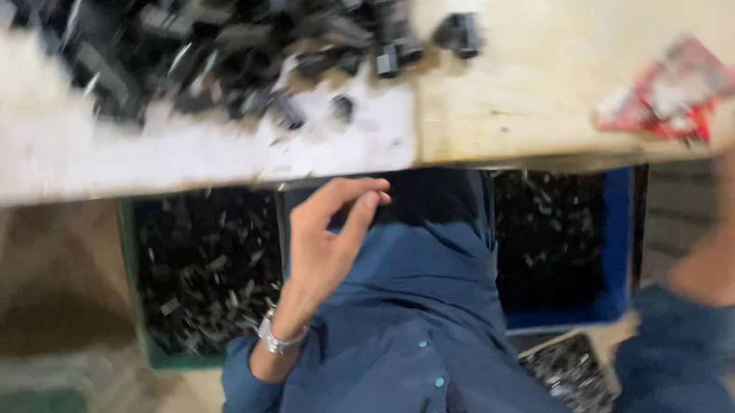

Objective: The person repeatedly picks up small black plastic connectors from a table, holds them in both hands to inspect the openings, and then drops them into a blue bin. The process is repeated continuously throughout the clip.

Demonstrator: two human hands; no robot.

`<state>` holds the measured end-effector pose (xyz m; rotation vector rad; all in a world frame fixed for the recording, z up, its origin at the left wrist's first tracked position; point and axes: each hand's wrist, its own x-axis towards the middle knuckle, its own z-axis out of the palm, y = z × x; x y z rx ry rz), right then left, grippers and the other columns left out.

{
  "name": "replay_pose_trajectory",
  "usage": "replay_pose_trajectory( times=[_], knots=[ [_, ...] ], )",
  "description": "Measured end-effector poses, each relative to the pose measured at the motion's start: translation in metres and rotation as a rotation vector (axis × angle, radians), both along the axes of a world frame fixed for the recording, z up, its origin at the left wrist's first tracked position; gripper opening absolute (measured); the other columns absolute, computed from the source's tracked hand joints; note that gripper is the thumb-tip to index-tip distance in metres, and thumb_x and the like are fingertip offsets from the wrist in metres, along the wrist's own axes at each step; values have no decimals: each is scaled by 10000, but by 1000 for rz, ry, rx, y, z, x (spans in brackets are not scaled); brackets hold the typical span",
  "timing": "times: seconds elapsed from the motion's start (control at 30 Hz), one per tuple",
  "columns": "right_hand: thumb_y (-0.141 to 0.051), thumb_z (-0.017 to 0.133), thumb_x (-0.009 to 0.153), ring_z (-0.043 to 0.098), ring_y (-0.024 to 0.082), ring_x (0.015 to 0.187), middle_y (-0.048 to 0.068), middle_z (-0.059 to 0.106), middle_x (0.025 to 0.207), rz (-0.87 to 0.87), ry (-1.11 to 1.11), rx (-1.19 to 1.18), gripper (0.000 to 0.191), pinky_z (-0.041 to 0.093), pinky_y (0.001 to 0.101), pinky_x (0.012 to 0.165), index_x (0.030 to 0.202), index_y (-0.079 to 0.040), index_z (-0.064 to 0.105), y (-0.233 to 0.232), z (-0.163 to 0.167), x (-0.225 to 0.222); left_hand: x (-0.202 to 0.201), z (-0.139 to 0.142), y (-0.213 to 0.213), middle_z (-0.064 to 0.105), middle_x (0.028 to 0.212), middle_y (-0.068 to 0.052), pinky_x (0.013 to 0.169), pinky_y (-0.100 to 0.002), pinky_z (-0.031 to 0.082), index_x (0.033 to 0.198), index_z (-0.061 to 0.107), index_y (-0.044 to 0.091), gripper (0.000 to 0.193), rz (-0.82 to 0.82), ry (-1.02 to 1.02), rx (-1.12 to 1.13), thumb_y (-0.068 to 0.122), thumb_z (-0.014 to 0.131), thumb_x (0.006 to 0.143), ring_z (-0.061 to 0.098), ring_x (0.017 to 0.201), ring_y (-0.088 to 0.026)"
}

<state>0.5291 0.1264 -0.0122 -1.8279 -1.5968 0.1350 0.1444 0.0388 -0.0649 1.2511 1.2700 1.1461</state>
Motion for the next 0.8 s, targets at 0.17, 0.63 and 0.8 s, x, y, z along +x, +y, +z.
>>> replay_pose_trajectory(
  times=[0.17,0.63,0.8],
  knots=[
    [45,645,1007,628,254,1094,76,670,1236,619,-164,127,333,545,389,932,1279,-136,711,-1,-31,-150,-36,8,-9,736,1072,-73,843,-299,567,1124,733,43,189,282,437,237,-32,681,960,713,962,-203],
    [-5,812,803,513,324,1058,97,619,1179,846,-305,153,441,474,415,895,1225,-103,729,43,-17,-228,-91,20,61,609,1367,-48,972,-417,487,1313,689,62,468,21,1072,516,21,681,847,548,1168,-296],
    [21,871,792,529,171,1004,63,675,1187,709,459,-55,455,447,302,894,1195,-35,666,26,-43,-220,-70,11,69,655,1334,-51,1098,-398,488,1267,664,70,385,251,615,557,-6,723,895,578,1241,-299]
  ],
)
